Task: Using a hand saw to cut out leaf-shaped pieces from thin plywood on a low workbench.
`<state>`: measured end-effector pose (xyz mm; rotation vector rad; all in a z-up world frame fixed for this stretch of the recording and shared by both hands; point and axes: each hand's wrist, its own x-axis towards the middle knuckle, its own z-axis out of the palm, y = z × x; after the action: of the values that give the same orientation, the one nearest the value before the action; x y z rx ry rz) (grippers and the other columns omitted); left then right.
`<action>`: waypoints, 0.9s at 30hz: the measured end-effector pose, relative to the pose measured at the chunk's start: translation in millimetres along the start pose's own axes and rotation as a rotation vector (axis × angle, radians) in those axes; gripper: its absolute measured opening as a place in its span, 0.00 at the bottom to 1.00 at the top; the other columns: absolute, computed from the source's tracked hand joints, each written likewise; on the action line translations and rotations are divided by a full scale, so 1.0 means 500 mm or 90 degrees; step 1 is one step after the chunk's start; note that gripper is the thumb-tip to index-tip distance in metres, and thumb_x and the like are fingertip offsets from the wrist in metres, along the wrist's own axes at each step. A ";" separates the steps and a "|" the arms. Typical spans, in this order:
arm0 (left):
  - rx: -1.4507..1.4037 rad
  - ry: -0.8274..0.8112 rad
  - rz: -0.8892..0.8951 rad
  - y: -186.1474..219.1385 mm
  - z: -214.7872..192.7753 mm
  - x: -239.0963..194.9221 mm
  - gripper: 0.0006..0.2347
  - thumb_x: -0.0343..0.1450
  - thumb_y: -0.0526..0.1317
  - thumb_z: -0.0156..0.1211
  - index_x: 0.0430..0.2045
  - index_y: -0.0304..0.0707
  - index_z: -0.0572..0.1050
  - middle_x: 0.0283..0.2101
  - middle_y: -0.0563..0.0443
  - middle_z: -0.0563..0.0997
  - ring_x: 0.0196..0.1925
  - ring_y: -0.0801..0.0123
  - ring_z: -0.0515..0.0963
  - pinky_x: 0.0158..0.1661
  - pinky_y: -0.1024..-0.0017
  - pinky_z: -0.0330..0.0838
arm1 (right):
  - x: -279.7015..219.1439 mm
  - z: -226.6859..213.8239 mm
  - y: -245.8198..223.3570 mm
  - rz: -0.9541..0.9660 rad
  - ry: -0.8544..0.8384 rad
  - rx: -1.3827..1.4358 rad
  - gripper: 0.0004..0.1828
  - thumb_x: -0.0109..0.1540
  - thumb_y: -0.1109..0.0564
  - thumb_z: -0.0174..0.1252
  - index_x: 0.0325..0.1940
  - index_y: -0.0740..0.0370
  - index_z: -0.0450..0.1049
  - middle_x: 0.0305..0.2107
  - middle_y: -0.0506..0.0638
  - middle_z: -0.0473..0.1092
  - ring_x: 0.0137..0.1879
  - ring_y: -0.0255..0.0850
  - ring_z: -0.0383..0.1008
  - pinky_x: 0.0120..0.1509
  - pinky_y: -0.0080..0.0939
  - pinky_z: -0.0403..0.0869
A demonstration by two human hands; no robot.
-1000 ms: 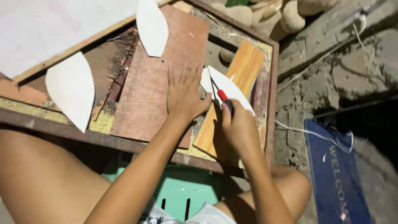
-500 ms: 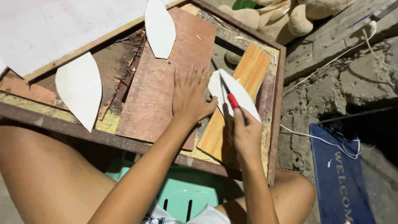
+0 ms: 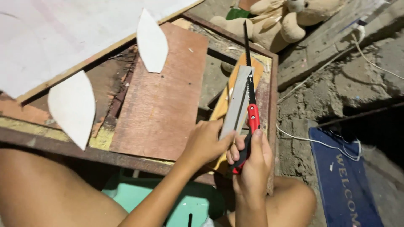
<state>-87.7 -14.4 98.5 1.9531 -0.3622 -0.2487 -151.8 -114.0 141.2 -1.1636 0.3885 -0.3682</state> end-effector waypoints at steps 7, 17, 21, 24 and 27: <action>0.036 0.077 -0.032 -0.053 -0.028 -0.031 0.12 0.73 0.42 0.50 0.43 0.42 0.81 0.35 0.44 0.87 0.28 0.60 0.81 0.24 0.68 0.71 | 0.077 -0.138 -0.156 -0.027 0.057 0.098 0.16 0.71 0.49 0.46 0.58 0.60 0.68 0.19 0.41 0.60 0.19 0.27 0.58 0.21 0.27 0.61; 0.239 -0.045 -0.335 -0.018 -0.048 -0.019 0.24 0.77 0.52 0.37 0.38 0.29 0.80 0.45 0.32 0.82 0.49 0.34 0.79 0.47 0.43 0.70 | -0.019 -0.077 -0.151 -0.153 0.143 -0.241 0.09 0.75 0.51 0.46 0.47 0.57 0.64 0.21 0.42 0.62 0.21 0.28 0.57 0.22 0.27 0.57; 0.334 -0.107 -0.353 -0.019 -0.042 0.007 0.28 0.79 0.56 0.33 0.41 0.34 0.82 0.47 0.39 0.83 0.49 0.41 0.81 0.47 0.51 0.71 | -0.006 -0.132 -0.093 -0.140 0.074 -0.242 0.24 0.72 0.52 0.46 0.70 0.65 0.63 0.20 0.46 0.60 0.20 0.32 0.58 0.20 0.30 0.56; 0.419 -0.196 -0.323 -0.023 -0.054 0.031 0.32 0.79 0.63 0.28 0.43 0.36 0.81 0.44 0.38 0.84 0.47 0.46 0.83 0.45 0.53 0.71 | -0.012 -0.148 -0.077 -0.041 0.053 -0.285 0.24 0.72 0.54 0.47 0.71 0.64 0.65 0.22 0.44 0.64 0.22 0.30 0.61 0.21 0.27 0.62; 0.550 -0.085 -0.139 -0.074 -0.047 0.069 0.30 0.77 0.64 0.38 0.23 0.42 0.82 0.26 0.46 0.82 0.28 0.50 0.81 0.28 0.59 0.64 | -0.011 -0.153 -0.056 -0.077 0.050 -0.323 0.18 0.69 0.55 0.52 0.59 0.68 0.71 0.19 0.53 0.63 0.18 0.38 0.60 0.19 0.33 0.59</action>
<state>-42.6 7.1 73.7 2.8425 -0.3772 -0.4100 -195.5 -183.0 141.3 -1.6773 0.4979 -0.4355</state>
